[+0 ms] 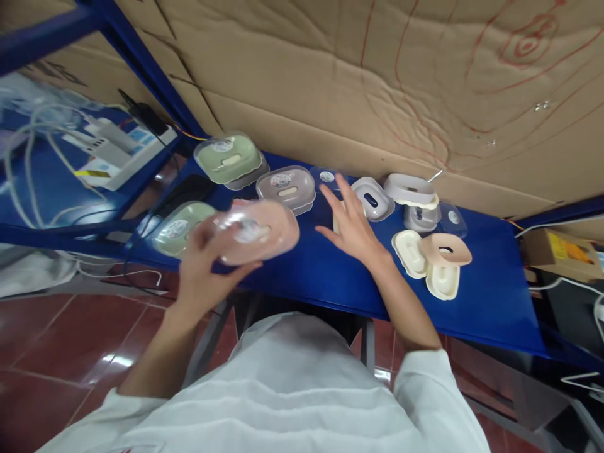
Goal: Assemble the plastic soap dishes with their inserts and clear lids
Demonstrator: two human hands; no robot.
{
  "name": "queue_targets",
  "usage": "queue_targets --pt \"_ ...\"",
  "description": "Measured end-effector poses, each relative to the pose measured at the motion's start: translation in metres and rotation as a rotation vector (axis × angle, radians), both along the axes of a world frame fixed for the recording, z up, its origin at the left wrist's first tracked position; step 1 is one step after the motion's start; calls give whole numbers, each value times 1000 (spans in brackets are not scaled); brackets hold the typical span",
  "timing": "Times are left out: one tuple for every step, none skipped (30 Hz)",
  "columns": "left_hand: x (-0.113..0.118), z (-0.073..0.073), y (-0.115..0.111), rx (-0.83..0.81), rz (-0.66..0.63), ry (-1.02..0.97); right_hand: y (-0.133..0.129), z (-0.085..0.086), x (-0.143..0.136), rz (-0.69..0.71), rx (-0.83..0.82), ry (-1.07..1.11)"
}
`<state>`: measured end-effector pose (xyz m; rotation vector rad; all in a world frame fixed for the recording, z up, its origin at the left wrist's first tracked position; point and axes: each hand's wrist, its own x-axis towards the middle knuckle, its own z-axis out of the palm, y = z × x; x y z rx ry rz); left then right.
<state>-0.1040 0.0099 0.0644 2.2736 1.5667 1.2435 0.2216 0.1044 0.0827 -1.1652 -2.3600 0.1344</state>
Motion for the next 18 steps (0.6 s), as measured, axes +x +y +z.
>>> queue_targets --pt "-9 7 10 39 82 1 24 5 -14 54 -6 -49" --pt "-18 13 20 73 145 0 48 8 -29 103 -16 -95" --pt "-24 18 32 106 192 -2 70 10 -43 150 -28 -140" --pt "-29 23 43 122 224 0 88 11 -57 201 -49 -192" --pt "-32 27 53 138 246 4 103 11 -69 247 -84 -254" --pt "-34 30 63 146 263 7 113 11 -78 278 -121 -313" --pt "-33 33 73 146 270 12 118 12 -85 296 -151 -366" --pt "-31 34 81 141 272 17 118 13 -89 299 -173 -409" --pt "-27 34 89 128 266 23 114 14 -90 291 -181 -439" --pt "-22 33 96 109 252 30 106 16 -88 279 -177 -456" --pt "-15 31 103 84 235 38 95 18 -84 271 -166 -463" --pt "-8 28 110 56 218 48 83 19 -77 264 -158 -464" --pt "0 24 116 25 205 60 70 21 -69 254 -155 -460" --pt "9 21 122 -6 195 74 57 22 -60 243 -158 -453" --pt "18 17 128 -39 185 91 46 22 -51 232 -166 -446" --pt "27 13 133 -76 173 113 36 21 -42 219 -177 -437" --pt "35 10 137 -115 160 138 28 20 -35 205 -188 -426" --pt "43 7 141 -157 153 165 21 18 -29 195 -196 -414"
